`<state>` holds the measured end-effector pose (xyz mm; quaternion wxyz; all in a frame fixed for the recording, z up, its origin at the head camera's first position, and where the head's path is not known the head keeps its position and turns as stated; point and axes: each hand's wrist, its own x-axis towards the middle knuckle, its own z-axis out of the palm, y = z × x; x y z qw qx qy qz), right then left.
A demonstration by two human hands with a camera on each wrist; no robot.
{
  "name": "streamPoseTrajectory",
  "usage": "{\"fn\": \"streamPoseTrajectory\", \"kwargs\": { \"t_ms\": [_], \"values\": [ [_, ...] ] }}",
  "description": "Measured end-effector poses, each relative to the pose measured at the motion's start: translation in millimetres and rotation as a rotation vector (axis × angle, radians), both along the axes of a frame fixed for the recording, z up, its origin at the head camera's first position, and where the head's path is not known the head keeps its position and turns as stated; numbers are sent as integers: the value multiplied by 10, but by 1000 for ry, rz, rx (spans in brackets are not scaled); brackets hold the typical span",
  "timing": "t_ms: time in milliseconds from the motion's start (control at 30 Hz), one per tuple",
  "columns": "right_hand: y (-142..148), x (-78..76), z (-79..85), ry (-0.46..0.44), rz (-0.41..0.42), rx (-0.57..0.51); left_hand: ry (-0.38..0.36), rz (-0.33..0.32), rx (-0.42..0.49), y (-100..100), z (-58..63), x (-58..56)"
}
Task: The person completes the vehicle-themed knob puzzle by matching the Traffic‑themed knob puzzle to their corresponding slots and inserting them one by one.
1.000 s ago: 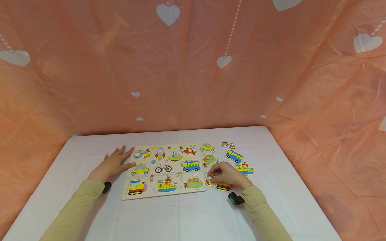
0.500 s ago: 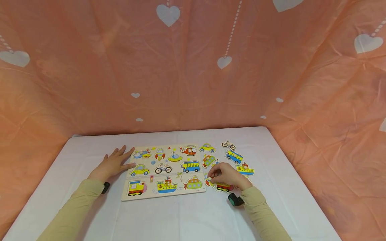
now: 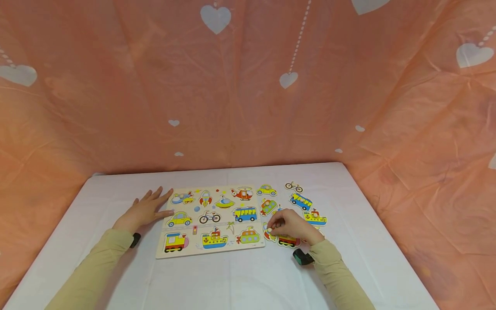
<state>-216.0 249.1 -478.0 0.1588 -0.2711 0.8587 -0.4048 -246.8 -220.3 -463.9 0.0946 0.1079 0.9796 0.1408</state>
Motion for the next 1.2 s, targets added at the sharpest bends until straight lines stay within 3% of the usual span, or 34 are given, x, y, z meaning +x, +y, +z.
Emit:
{"fn": "streamPoseTrajectory", "kwargs": {
  "t_ms": [467, 600, 800, 1200],
  "values": [
    [25, -12, -27, 8, -20, -10, -18, 29, -5, 14, -26, -6],
    [39, -22, -17, 58, -20, -13, -18, 32, -7, 5, -57, -13],
    [36, -33, 41, 71, -39, -42, -8, 29, -7, -7, -86, -15],
    [-101, -127, 192, 120, -90, 18, 0, 25, -9, 6, -43, -5]
  ]
}}
